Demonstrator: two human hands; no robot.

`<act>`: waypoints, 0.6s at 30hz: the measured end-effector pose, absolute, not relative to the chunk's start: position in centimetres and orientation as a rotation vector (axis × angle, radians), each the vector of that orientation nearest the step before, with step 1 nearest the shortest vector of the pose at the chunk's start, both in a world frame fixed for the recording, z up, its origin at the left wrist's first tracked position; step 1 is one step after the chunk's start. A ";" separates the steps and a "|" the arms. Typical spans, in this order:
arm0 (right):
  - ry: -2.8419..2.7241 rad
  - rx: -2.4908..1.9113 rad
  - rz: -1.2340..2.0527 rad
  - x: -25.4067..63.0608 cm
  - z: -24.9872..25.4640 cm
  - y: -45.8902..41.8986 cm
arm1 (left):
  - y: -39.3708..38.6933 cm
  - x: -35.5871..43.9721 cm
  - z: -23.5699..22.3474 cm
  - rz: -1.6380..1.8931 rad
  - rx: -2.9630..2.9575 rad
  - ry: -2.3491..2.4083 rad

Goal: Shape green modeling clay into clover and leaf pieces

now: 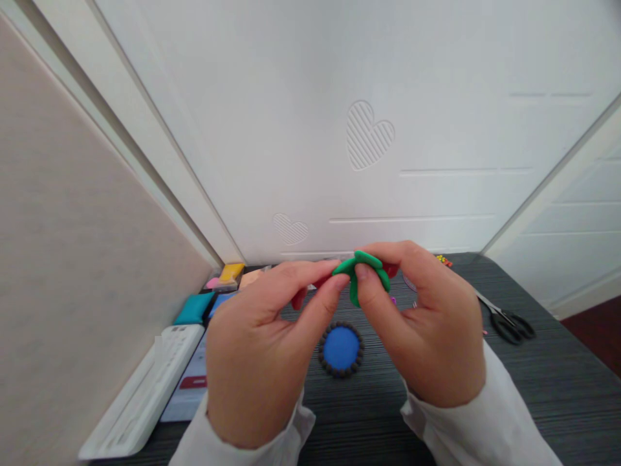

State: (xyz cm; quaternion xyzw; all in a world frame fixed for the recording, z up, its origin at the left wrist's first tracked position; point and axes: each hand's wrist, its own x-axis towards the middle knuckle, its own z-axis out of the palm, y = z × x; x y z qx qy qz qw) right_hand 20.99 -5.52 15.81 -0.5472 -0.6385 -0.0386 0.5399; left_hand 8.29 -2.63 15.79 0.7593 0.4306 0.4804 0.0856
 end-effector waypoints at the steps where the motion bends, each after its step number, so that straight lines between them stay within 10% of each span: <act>1: -1.517 -1.301 -0.092 21.0 15.8 -5.5 | -2.6 8.3 15.8 1.432 2.272 1.280; 18: -1.465 -1.336 -0.065 20.7 15.7 -5.6 | -2.7 8.6 15.5 1.338 2.178 1.179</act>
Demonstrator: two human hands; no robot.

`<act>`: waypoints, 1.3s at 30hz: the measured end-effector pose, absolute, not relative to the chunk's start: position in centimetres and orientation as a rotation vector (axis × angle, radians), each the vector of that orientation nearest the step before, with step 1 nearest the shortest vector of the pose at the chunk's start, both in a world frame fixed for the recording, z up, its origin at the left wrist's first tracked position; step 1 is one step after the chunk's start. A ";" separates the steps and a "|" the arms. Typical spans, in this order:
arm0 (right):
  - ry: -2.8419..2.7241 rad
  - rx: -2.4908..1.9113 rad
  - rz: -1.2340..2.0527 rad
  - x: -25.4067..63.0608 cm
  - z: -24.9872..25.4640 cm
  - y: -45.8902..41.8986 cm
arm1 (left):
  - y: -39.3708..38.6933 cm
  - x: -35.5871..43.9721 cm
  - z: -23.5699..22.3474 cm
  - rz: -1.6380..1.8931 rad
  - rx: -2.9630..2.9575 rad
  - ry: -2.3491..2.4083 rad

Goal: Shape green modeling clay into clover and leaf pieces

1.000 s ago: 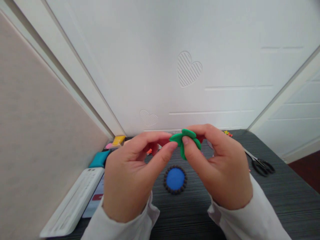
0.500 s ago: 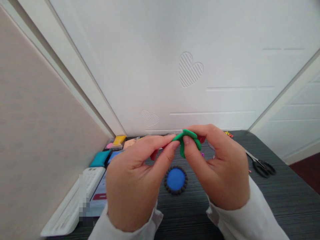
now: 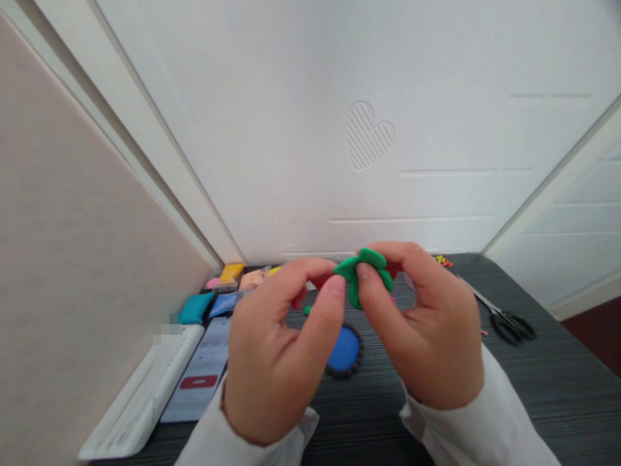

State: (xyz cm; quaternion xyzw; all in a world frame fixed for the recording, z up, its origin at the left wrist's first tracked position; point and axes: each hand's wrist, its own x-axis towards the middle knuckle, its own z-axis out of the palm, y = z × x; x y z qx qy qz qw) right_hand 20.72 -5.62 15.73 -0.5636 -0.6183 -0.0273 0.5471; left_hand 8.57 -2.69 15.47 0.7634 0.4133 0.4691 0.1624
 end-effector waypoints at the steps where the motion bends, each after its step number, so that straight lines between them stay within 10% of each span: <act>1: -1.470 -1.335 -0.057 20.7 15.7 -5.6 | -2.7 8.6 15.4 1.328 2.192 1.173; 39: -1.589 -1.023 0.722 23.2 14.6 -3.5 | -1.4 8.9 15.3 1.490 1.435 0.802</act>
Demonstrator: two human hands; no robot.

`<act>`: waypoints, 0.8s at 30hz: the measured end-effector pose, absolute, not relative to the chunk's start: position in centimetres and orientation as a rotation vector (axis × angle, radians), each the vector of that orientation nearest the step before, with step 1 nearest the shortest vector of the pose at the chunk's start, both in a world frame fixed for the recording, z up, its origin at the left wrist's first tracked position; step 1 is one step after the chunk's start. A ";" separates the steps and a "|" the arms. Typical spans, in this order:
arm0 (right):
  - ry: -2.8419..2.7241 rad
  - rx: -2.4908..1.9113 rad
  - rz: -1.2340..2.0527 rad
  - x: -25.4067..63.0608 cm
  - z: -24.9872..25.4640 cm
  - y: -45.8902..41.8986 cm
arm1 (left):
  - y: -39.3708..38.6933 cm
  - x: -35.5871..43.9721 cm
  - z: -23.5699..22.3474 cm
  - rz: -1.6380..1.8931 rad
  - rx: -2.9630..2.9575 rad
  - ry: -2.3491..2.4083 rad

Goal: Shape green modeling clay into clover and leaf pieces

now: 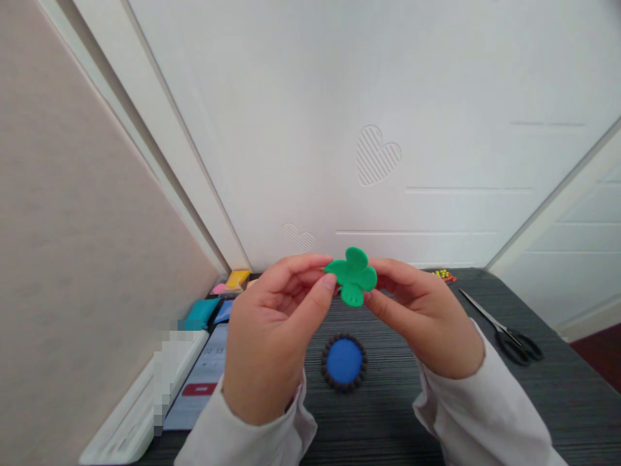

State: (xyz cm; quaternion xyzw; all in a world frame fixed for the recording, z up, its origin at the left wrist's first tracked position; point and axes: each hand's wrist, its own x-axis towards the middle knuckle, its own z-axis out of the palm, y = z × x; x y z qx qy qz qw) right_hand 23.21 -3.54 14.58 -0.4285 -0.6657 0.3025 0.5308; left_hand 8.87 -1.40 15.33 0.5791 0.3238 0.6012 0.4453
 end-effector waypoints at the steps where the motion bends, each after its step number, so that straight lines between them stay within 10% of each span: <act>1: -1.592 -1.029 0.698 23.1 14.6 -3.5 | -1.5 8.9 15.4 1.480 1.434 0.799; 24: -1.530 -1.021 0.642 23.0 14.8 -4.1 | -1.6 6.5 15.6 1.361 2.246 0.813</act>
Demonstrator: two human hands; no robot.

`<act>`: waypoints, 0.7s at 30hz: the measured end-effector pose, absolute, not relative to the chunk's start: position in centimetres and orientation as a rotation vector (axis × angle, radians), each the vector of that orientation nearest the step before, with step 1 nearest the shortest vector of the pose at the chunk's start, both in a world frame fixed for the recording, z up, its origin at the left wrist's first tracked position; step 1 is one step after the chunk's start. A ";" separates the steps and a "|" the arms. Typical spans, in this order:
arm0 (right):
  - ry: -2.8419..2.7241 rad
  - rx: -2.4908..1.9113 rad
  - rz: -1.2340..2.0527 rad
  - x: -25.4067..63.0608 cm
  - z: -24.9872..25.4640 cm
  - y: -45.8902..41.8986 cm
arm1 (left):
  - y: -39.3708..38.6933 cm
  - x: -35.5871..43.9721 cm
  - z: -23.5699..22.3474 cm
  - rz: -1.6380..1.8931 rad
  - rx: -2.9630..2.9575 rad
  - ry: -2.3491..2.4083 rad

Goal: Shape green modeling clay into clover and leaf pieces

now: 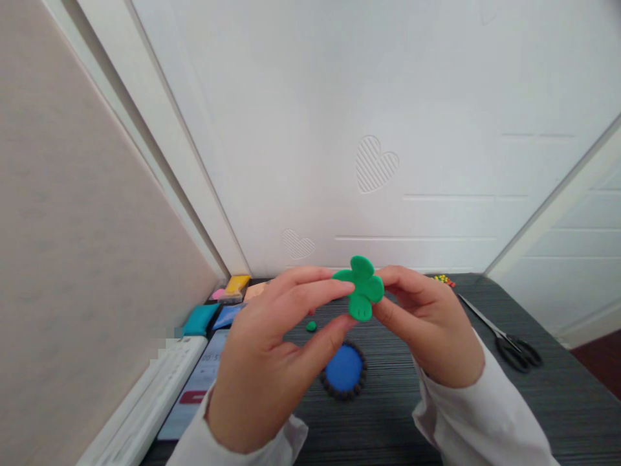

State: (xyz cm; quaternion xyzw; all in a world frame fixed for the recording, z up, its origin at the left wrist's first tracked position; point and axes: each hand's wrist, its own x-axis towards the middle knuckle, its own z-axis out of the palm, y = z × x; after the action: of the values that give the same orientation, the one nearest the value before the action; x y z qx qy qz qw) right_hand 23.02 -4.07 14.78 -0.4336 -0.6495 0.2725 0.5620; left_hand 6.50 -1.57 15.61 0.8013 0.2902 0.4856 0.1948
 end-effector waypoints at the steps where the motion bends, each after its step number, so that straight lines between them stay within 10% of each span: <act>1: -1.538 -1.019 0.655 23.0 14.8 -4.1 | -1.5 6.5 15.6 1.362 2.277 0.793; 21: -1.471 -0.798 0.979 23.5 14.6 -4.1 | -1.9 6.3 15.9 1.383 2.496 0.631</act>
State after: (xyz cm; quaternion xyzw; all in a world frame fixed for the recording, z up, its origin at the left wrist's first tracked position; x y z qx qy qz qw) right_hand 23.47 -4.13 14.63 -0.3393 -0.6256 0.4165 0.5657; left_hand 6.34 -1.92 15.93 0.8490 0.2145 0.4703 0.1093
